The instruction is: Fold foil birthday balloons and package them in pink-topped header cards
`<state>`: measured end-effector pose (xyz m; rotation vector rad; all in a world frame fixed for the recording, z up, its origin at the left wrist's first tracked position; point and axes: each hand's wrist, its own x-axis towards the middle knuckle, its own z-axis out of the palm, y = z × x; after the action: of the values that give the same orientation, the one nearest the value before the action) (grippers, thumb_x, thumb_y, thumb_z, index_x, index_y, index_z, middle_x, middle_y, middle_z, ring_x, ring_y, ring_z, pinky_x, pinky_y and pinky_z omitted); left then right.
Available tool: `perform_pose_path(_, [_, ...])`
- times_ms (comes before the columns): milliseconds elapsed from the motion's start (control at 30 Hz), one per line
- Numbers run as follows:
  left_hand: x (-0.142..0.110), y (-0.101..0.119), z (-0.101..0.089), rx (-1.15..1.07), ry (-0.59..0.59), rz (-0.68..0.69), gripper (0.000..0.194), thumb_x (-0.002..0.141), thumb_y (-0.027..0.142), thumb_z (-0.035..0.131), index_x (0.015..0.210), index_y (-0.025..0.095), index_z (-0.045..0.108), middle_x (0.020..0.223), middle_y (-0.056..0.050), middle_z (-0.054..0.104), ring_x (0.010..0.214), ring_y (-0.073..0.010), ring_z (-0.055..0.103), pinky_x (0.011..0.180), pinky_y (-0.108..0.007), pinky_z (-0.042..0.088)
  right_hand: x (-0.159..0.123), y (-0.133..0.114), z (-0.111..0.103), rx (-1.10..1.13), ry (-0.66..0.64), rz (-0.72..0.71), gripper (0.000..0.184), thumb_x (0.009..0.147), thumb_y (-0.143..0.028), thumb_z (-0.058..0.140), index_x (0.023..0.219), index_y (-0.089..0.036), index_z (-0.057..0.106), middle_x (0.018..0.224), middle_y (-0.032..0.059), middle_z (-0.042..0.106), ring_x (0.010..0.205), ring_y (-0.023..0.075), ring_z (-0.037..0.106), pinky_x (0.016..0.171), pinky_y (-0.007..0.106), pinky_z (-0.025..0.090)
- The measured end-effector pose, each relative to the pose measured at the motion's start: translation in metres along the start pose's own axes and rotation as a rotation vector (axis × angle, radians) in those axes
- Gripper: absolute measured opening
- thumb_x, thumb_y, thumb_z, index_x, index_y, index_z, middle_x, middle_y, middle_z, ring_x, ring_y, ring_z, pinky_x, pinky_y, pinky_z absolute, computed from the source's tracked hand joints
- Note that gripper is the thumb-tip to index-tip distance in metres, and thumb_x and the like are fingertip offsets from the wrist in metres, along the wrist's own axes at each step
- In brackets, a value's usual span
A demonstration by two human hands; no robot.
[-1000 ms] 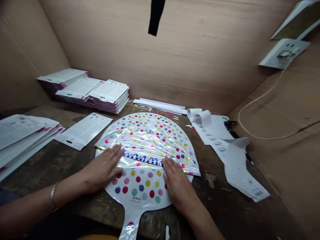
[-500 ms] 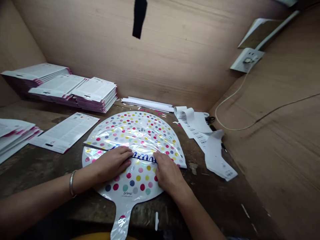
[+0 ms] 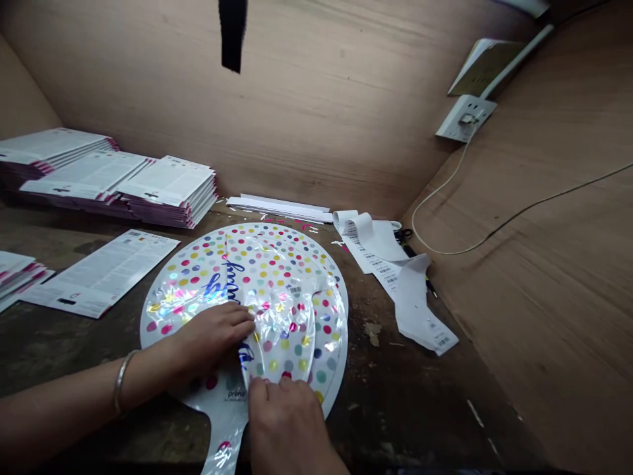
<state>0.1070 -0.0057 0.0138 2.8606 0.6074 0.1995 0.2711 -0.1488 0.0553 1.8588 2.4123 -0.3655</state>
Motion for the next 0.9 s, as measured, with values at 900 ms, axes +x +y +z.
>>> perform_pose_path(900, [-0.082,-0.037,-0.010,-0.247,0.056,-0.128,0.031,0.079,0.008,0.045,0.100,0.023,0.062,0.117,-0.003,0.064,0.114,-0.0181,0.056,0.095,-0.029,0.043,0.041,0.090,0.002,0.255,0.116,-0.262,0.064,0.079,-0.020,0.058,0.140,-0.018,0.039,0.145,0.0110,0.040,0.135,0.0249,0.033,0.110,0.045,0.031])
